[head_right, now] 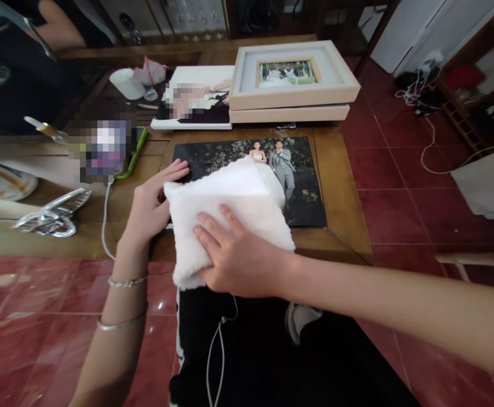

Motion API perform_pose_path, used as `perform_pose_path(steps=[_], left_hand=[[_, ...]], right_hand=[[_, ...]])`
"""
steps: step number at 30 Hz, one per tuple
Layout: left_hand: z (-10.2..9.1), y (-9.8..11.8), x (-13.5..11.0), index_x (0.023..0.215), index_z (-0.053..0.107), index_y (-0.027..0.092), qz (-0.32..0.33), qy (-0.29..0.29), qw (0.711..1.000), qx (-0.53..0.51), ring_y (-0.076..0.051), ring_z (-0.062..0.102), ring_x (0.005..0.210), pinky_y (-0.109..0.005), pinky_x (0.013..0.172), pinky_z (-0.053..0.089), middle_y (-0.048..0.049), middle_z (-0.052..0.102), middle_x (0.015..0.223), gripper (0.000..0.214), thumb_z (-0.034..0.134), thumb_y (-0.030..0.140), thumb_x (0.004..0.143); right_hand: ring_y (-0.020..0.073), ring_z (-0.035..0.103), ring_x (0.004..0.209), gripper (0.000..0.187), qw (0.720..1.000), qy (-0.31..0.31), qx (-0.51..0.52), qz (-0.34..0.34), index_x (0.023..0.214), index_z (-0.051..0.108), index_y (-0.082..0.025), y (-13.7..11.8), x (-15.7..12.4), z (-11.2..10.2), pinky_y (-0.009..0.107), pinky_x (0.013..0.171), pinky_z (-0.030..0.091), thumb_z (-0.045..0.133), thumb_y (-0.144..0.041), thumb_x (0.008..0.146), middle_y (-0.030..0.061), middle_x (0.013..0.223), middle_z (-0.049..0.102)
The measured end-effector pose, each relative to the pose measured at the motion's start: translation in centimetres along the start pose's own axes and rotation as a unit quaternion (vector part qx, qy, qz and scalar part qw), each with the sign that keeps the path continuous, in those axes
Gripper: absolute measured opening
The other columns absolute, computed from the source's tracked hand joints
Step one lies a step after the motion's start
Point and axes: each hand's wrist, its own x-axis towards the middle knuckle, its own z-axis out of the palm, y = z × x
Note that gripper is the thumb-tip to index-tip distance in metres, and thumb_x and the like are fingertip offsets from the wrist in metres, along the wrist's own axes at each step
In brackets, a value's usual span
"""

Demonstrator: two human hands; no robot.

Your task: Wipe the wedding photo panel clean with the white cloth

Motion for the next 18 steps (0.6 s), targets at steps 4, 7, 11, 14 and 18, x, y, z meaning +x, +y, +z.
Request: perform_pose_path(steps=[4, 7, 11, 14, 18], left_hand=[[0.0, 0.0, 0.0, 0.124, 0.066, 0.027, -0.008, 0.005, 1.0, -0.015, -0.026, 0.049, 0.137, -0.05, 0.116, 0.039, -0.0021, 0.061, 0.138, 0.03, 0.054, 0.034, 0.097], [0.0, 0.0, 0.0, 0.124, 0.066, 0.025, -0.004, 0.003, 1.0, -0.011, -0.025, 0.049, 0.137, -0.049, 0.116, 0.039, -0.0036, 0.061, 0.139, 0.03, 0.054, 0.032, 0.097], [0.0, 0.2, 0.0, 0.124, 0.066, 0.023, -0.008, 0.005, 1.0, 0.015, -0.024, 0.05, 0.136, -0.049, 0.116, 0.039, -0.0047, 0.061, 0.138, 0.031, 0.052, 0.028, 0.097], [0.1, 0.3, 0.1, 0.123, 0.067, 0.023, -0.016, 0.009, 0.999, 0.026, -0.024, 0.051, 0.135, -0.049, 0.116, 0.039, -0.0046, 0.062, 0.138, 0.031, 0.052, 0.029, 0.097], [0.1, 0.3, 0.1, 0.124, 0.067, 0.022, -0.012, 0.012, 1.0, 0.016, -0.025, 0.051, 0.135, -0.049, 0.116, 0.038, -0.0063, 0.062, 0.137, 0.032, 0.053, 0.034, 0.097]], right_hand=[[0.0361, 0.06, 0.122, 0.025, 0.999, 0.031, 0.007, -0.001, 0.081, 0.074, -0.013, -0.8, -0.6, 0.1, 0.061, 0.1, 0.047, 0.057, -0.026, 0.094, 0.0196, 0.122, 0.069], [0.0362, 0.059, 0.123, 0.027, 0.999, 0.023, 0.025, 0.01, 0.083, 0.074, -0.015, 0.1, -0.7, 0.2, 0.062, 0.099, 0.047, 0.055, -0.028, 0.096, 0.0196, 0.124, 0.068], [0.0386, 0.054, 0.129, 0.018, 0.998, -0.032, 0.034, 0.036, 0.091, 0.074, -0.015, 2.5, -0.2, 0.1, 0.064, 0.1, 0.044, 0.057, -0.021, 0.091, 0.0229, 0.132, 0.063], [0.0398, 0.047, 0.134, 0.023, 0.993, -0.09, 0.037, 0.068, 0.104, 0.073, -0.013, 4.9, 0.6, 0.3, 0.064, 0.104, 0.038, 0.062, -0.018, 0.084, 0.0247, 0.137, 0.058], [0.0367, 0.043, 0.137, 0.033, 0.985, -0.117, 0.021, 0.123, 0.117, 0.067, -0.01, 8.3, 1.8, 1.0, 0.061, 0.106, 0.034, 0.058, -0.015, 0.086, 0.0248, 0.14, 0.054]])
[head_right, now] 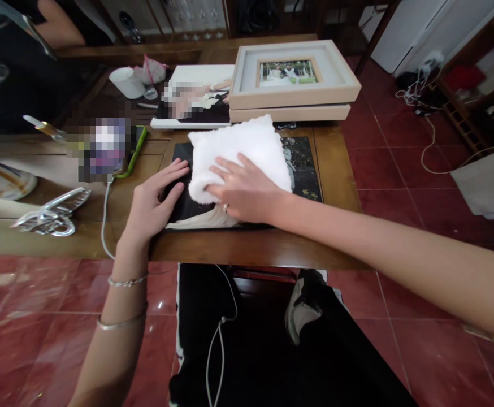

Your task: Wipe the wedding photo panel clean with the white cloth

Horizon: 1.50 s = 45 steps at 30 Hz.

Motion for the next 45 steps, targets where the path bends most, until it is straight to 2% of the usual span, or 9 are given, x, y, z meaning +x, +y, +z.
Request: perform_pose_path(steps=[6, 10, 14, 19, 26, 31, 36, 40, 45], left_hand=[[-0.1, 0.2, -0.1, 0.138, 0.056, 0.024, -0.02, 0.007, 1.0, 0.016, -0.024, 0.05, 0.136, -0.045, 0.117, 0.037, -0.0061, 0.056, 0.144, 0.044, 0.041, 0.045, 0.102], [-0.2, 1.0, -0.2, 0.143, 0.049, 0.024, 0.015, 0.038, 0.999, 0.004, -0.023, 0.038, 0.144, -0.043, 0.122, 0.029, -0.0042, 0.045, 0.153, 0.047, 0.031, 0.045, 0.105], [-0.3, 1.4, -0.4, 0.145, 0.047, 0.025, 0.025, 0.047, 0.999, -0.009, -0.025, 0.031, 0.147, -0.046, 0.123, 0.027, -0.0006, 0.039, 0.157, 0.05, 0.027, 0.049, 0.105], [-0.5, 1.3, -0.4, 0.144, 0.048, 0.024, 0.02, 0.063, 0.998, -0.01, -0.024, 0.033, 0.147, -0.046, 0.124, 0.026, -0.0027, 0.041, 0.156, 0.054, 0.021, 0.052, 0.105], [-0.3, 1.1, -0.3, 0.138, 0.055, 0.027, 0.021, 0.062, 0.997, -0.027, -0.022, 0.041, 0.142, -0.042, 0.12, 0.033, -0.0022, 0.048, 0.151, 0.05, 0.023, 0.048, 0.106], [0.0, 1.0, -0.4, 0.134, 0.058, 0.023, -0.009, 0.018, 1.0, -0.003, -0.022, 0.057, 0.128, -0.041, 0.112, 0.044, -0.0043, 0.064, 0.135, 0.043, 0.036, 0.043, 0.104], [0.1, 0.9, -0.3, 0.126, 0.065, 0.022, -0.015, 0.01, 1.0, -0.001, -0.024, 0.059, 0.126, -0.041, 0.111, 0.045, -0.0048, 0.066, 0.132, 0.036, 0.046, 0.038, 0.101], [0.0, 0.7, -0.3, 0.126, 0.066, 0.023, -0.014, 0.006, 1.0, 0.007, -0.024, 0.058, 0.127, -0.043, 0.112, 0.044, -0.0056, 0.064, 0.134, 0.035, 0.048, 0.037, 0.099], [0.1, 0.4, -0.4, 0.125, 0.066, 0.025, -0.015, 0.007, 1.0, 0.013, -0.024, 0.059, 0.126, -0.044, 0.111, 0.045, -0.0039, 0.065, 0.134, 0.033, 0.049, 0.036, 0.099]], right_hand=[[0.0337, 0.049, 0.128, 0.029, 0.997, 0.018, 0.001, 0.074, 0.116, 0.066, -0.011, 3.5, 3.0, 0.6, 0.055, 0.101, 0.036, 0.051, -0.018, 0.091, 0.02, 0.126, 0.062], [0.0341, 0.046, 0.13, 0.031, 0.996, -0.023, -0.003, 0.09, 0.119, 0.064, -0.011, 3.2, 3.9, 0.2, 0.054, 0.102, 0.035, 0.05, -0.017, 0.093, 0.0191, 0.127, 0.06], [0.0367, 0.04, 0.137, 0.034, 0.998, -0.058, -0.015, 0.013, 0.125, 0.062, -0.013, 0.0, 3.6, -0.3, 0.06, 0.106, 0.031, 0.055, -0.019, 0.092, 0.0198, 0.137, 0.056], [0.0383, 0.048, 0.132, 0.025, 0.99, -0.028, -0.028, -0.134, 0.111, 0.07, -0.018, -4.6, 1.8, -0.7, 0.064, 0.101, 0.037, 0.052, -0.019, 0.094, 0.0197, 0.134, 0.06], [0.0337, 0.061, 0.118, 0.013, 0.978, 0.012, -0.006, -0.209, 0.081, 0.069, -0.018, -5.9, -1.8, -2.1, 0.055, 0.097, 0.046, 0.057, -0.016, 0.086, 0.0168, 0.114, 0.072], [0.032, 0.06, 0.119, 0.014, 0.989, -0.018, 0.023, -0.146, 0.09, 0.07, -0.016, -4.3, -3.5, -2.7, 0.051, 0.1, 0.045, 0.059, -0.017, 0.082, 0.0196, 0.112, 0.072], [0.0282, 0.064, 0.103, 0.019, 0.999, -0.031, 0.028, 0.024, 0.094, 0.07, -0.016, -0.1, -3.1, -2.8, 0.042, 0.089, 0.049, 0.055, -0.015, 0.083, 0.0165, 0.115, 0.069], [0.0251, 0.063, 0.081, 0.023, 0.989, -0.028, 0.048, 0.135, 0.094, 0.07, -0.015, 2.4, -0.2, -2.4, 0.035, 0.07, 0.046, 0.048, -0.023, 0.091, 0.0114, 0.091, 0.069], [0.0244, 0.065, 0.082, 0.026, 0.989, 0.007, 0.079, 0.122, 0.096, 0.069, -0.018, 2.6, 5.7, -1.5, 0.033, 0.068, 0.043, 0.045, -0.027, 0.096, 0.0104, 0.094, 0.071]])
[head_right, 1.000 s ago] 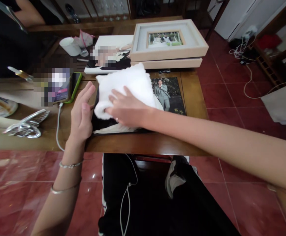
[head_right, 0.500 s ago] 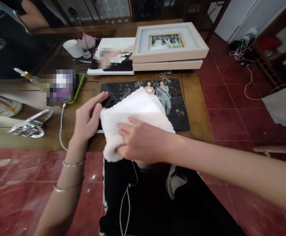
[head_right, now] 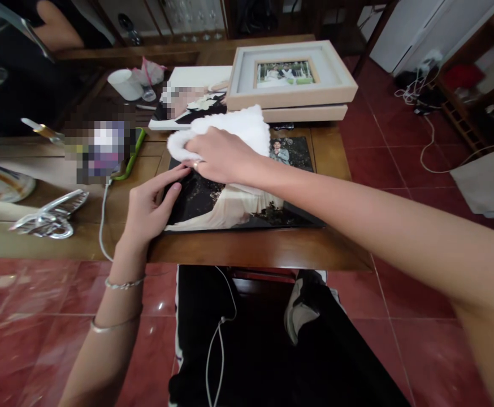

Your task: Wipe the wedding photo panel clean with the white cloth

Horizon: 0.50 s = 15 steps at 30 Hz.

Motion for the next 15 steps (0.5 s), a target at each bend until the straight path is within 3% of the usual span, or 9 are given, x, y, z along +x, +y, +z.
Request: perform_pose_path(steps=[3, 6, 10, 15], left_hand=[[0.0, -0.3, -0.1, 0.123, 0.067, 0.026, 0.0, 0.01, 1.0, 0.01, -0.024, 0.062, 0.123, -0.043, 0.11, 0.046, -0.0022, 0.067, 0.13, 0.032, 0.05, 0.035, 0.098], [0.0, -0.5, -0.1, 0.122, 0.068, 0.027, -0.002, 0.014, 1.0, 0.015, -0.024, 0.063, 0.12, -0.042, 0.108, 0.047, -0.001, 0.069, 0.127, 0.031, 0.052, 0.034, 0.098], [-0.1, -0.2, 0.0, 0.125, 0.067, 0.026, 0.012, 0.002, 1.0, -0.012, -0.023, 0.06, 0.126, -0.042, 0.112, 0.044, -0.0026, 0.066, 0.132, 0.031, 0.052, 0.031, 0.098], [-0.2, 0.2, 0.1, 0.125, 0.066, 0.024, 0.018, -0.005, 1.0, -0.018, -0.022, 0.057, 0.129, -0.042, 0.113, 0.043, -0.0034, 0.066, 0.132, 0.03, 0.052, 0.027, 0.098]], right_hand=[[0.0237, 0.067, 0.088, 0.024, 1.0, 0.002, -0.006, -0.025, 0.097, 0.068, -0.017, -1.3, 2.2, 0.3, 0.03, 0.067, 0.043, 0.045, -0.024, 0.095, 0.0092, 0.098, 0.07], [0.0242, 0.068, 0.09, 0.025, 0.999, -0.004, -0.022, -0.027, 0.099, 0.069, -0.015, -1.9, 2.5, 0.1, 0.029, 0.067, 0.042, 0.045, -0.022, 0.093, 0.0099, 0.103, 0.069], [0.0265, 0.067, 0.088, 0.026, 0.999, -0.024, -0.025, 0.006, 0.1, 0.069, -0.015, -1.0, 0.4, -0.5, 0.033, 0.07, 0.045, 0.046, -0.018, 0.088, 0.0122, 0.107, 0.069], [0.0319, 0.063, 0.085, 0.028, 0.997, -0.029, -0.033, 0.064, 0.098, 0.069, -0.012, 2.7, -4.2, -1.1, 0.044, 0.077, 0.044, 0.045, -0.022, 0.088, 0.0156, 0.094, 0.071]])
